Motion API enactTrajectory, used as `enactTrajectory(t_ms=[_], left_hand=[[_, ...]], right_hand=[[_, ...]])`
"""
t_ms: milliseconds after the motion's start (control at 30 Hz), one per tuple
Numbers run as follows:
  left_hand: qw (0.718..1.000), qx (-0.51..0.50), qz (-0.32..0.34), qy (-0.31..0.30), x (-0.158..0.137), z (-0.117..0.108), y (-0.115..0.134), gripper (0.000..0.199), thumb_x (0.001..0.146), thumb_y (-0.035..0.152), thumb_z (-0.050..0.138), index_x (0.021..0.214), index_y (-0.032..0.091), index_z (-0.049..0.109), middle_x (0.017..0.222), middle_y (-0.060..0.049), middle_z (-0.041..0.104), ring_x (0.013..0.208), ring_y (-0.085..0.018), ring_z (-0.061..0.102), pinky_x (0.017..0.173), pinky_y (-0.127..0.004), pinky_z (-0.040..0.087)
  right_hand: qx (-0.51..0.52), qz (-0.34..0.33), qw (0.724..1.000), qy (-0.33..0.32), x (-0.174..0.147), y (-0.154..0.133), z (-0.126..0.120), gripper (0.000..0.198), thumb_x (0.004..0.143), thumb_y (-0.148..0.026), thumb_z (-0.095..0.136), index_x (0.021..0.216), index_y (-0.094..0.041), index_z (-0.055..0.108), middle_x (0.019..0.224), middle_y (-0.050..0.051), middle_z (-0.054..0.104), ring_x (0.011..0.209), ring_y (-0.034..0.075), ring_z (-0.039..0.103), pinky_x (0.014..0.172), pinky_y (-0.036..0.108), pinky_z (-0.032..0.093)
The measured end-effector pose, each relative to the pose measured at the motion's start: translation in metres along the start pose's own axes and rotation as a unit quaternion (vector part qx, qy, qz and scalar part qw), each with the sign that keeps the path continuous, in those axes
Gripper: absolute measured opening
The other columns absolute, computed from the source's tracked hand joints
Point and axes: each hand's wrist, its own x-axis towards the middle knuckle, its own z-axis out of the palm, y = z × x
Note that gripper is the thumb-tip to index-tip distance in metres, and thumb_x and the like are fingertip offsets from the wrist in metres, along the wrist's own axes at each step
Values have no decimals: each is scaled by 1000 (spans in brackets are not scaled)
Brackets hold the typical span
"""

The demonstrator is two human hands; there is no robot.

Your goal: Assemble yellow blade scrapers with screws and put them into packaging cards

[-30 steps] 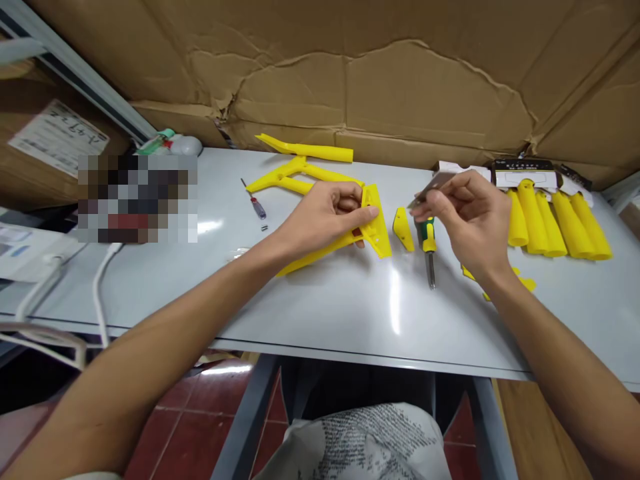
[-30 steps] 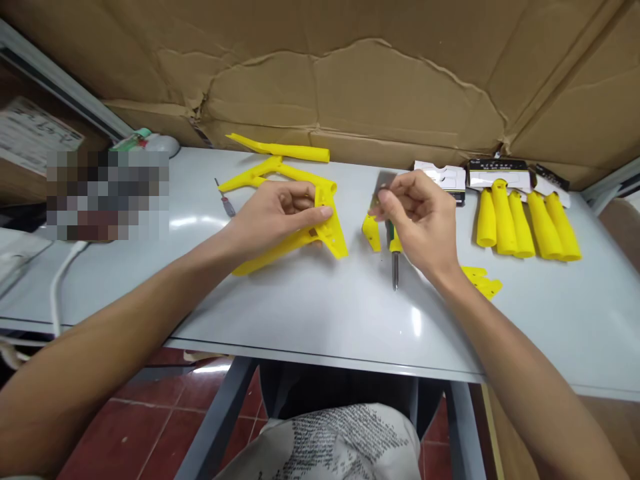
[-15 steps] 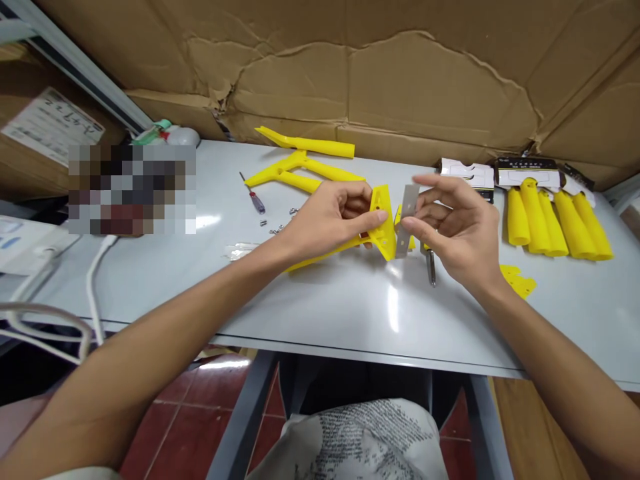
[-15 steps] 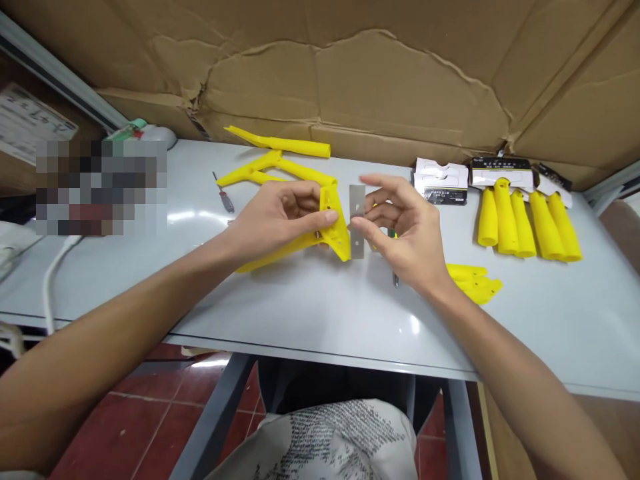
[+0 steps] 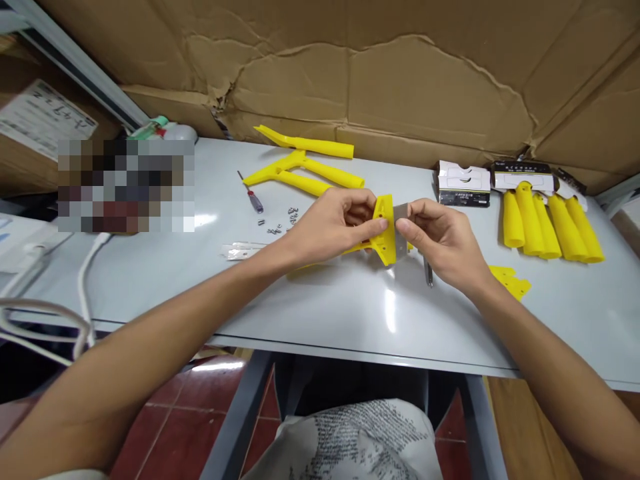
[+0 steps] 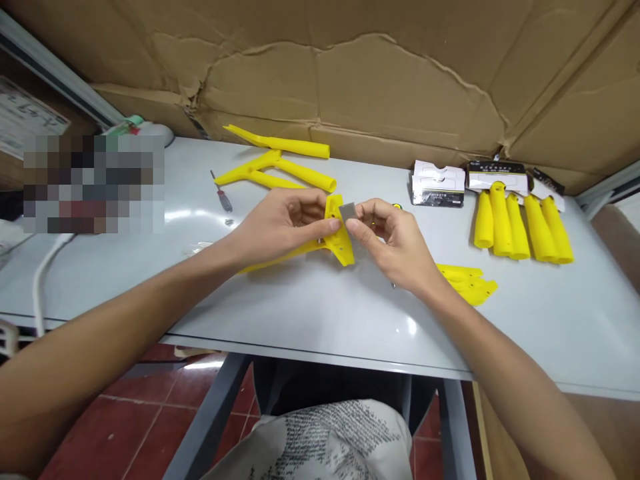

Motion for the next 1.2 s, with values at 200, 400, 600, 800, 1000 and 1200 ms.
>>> enactTrajectory(t_ms=[200, 400, 600, 800, 1000, 1200], left_hand=[[997, 70, 30, 8, -1, 2, 0, 29, 92, 42, 86, 88, 18, 70, 82, 1, 73, 75, -13, 71, 70, -23, 58], [992, 112, 54, 18, -4, 7, 5, 17, 89, 32, 80, 86, 20, 69, 82, 1, 67, 75, -12, 61, 71, -25, 52], [988, 142, 60, 29, -6, 8, 2, 18, 93, 35, 79, 89, 20, 70, 83, 1, 67, 78, -13, 61, 74, -27, 51], [980, 183, 66, 45, -6, 10, -1, 26, 93, 40, 80, 84, 21, 65, 78, 2, 64, 76, -14, 59, 72, -28, 51], [989, 113, 54, 77, -3, 3, 2, 31, 85, 44, 90, 89, 21, 70, 83, 0, 73, 75, -14, 67, 68, -28, 57], [991, 8, -11, 131, 3, -16, 11, 47, 76, 52, 104, 96, 19, 77, 94, -4, 82, 79, -16, 76, 63, -25, 62]], right_hand=[[-47, -20, 999, 14, 0, 4, 0, 56, 83, -68, 96, 94, -20, 69, 87, -1, 65, 79, 12, 55, 72, 28, 44], [-127, -42, 989, 68, -4, 8, 7, 57, 88, -74, 89, 88, -22, 64, 78, -2, 62, 68, 11, 49, 62, 29, 38], [-124, -30, 990, 58, -6, 9, 12, 59, 89, -79, 84, 89, -24, 62, 72, -3, 58, 64, 12, 51, 54, 28, 36], [-171, -55, 982, 62, -7, 5, 14, 57, 91, -79, 82, 92, -24, 69, 76, -1, 65, 65, 13, 54, 58, 30, 41], [-142, -74, 982, 98, -4, -2, 7, 50, 101, -72, 74, 95, -23, 74, 78, 0, 70, 60, 12, 55, 58, 31, 42], [-338, -100, 923, 155, 8, 4, -27, 31, 104, -49, 73, 89, -23, 76, 84, 4, 78, 70, 18, 60, 70, 36, 45]])
